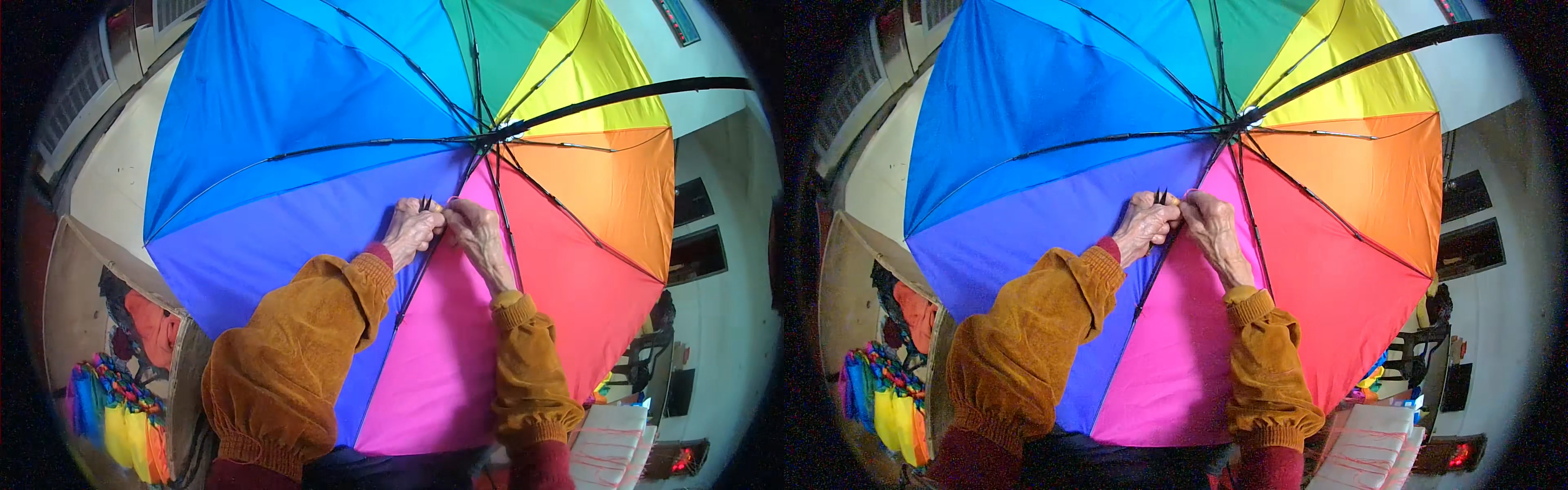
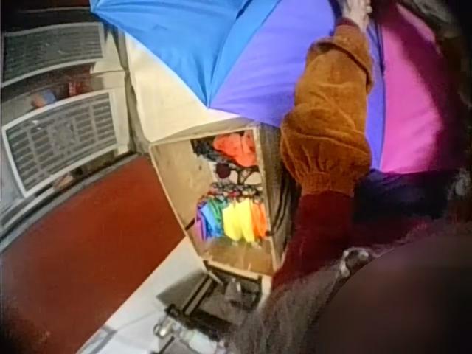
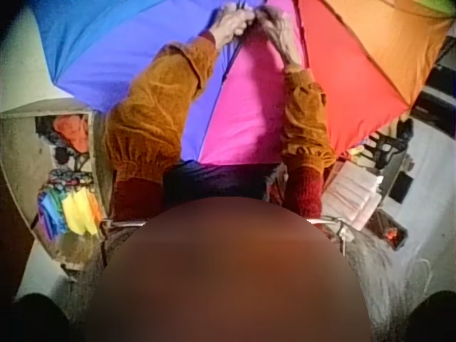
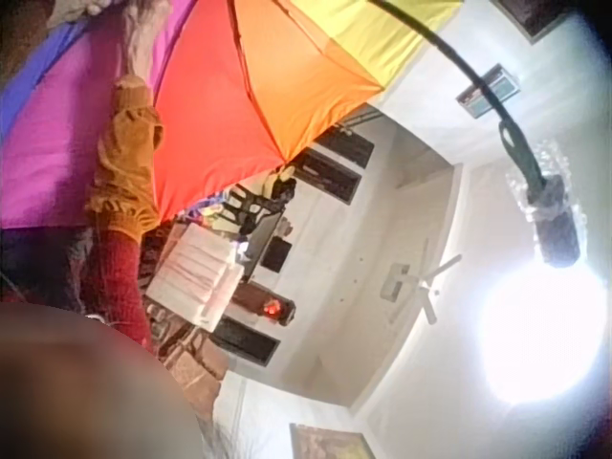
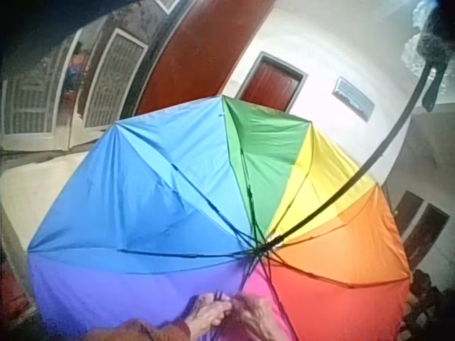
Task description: Repairing or adjusting the ribs and fabric of a multi-colored umbrella.
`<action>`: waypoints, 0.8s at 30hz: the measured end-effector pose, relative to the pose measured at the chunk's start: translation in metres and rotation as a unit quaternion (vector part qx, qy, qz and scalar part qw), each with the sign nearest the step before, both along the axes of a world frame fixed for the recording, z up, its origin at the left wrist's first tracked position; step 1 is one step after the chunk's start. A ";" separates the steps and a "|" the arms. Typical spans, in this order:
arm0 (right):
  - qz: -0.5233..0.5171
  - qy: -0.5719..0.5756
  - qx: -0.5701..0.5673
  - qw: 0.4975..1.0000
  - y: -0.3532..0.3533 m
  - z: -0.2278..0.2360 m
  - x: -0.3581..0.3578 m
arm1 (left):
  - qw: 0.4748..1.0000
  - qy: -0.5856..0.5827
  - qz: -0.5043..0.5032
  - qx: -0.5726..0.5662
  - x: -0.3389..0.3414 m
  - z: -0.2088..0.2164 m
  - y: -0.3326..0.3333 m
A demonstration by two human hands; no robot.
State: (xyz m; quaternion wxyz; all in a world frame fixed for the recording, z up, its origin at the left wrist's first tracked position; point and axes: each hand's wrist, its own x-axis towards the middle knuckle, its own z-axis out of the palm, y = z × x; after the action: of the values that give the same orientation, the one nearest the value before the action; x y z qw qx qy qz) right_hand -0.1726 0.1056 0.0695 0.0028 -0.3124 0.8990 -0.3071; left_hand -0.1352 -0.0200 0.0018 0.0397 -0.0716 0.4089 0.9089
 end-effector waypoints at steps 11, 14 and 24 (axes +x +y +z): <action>-0.103 -0.060 -0.230 0.966 -0.048 0.078 -0.013 | 0.992 0.048 0.050 -0.105 0.001 0.005 0.003; -0.044 -0.148 -0.226 0.962 -0.060 0.079 -0.013 | 0.982 0.073 0.070 -0.162 -0.001 0.000 -0.001; -0.011 -0.092 -0.227 0.970 -0.085 0.088 -0.001 | 0.915 0.156 0.174 -0.329 -0.001 -0.014 0.011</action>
State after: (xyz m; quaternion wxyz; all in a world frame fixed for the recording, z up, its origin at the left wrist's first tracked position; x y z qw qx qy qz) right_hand -0.1739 0.0210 0.1580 0.0116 -0.2656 0.8051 -0.5303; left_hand -0.1359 -0.0086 -0.0120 -0.2090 -0.0081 0.6668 0.7153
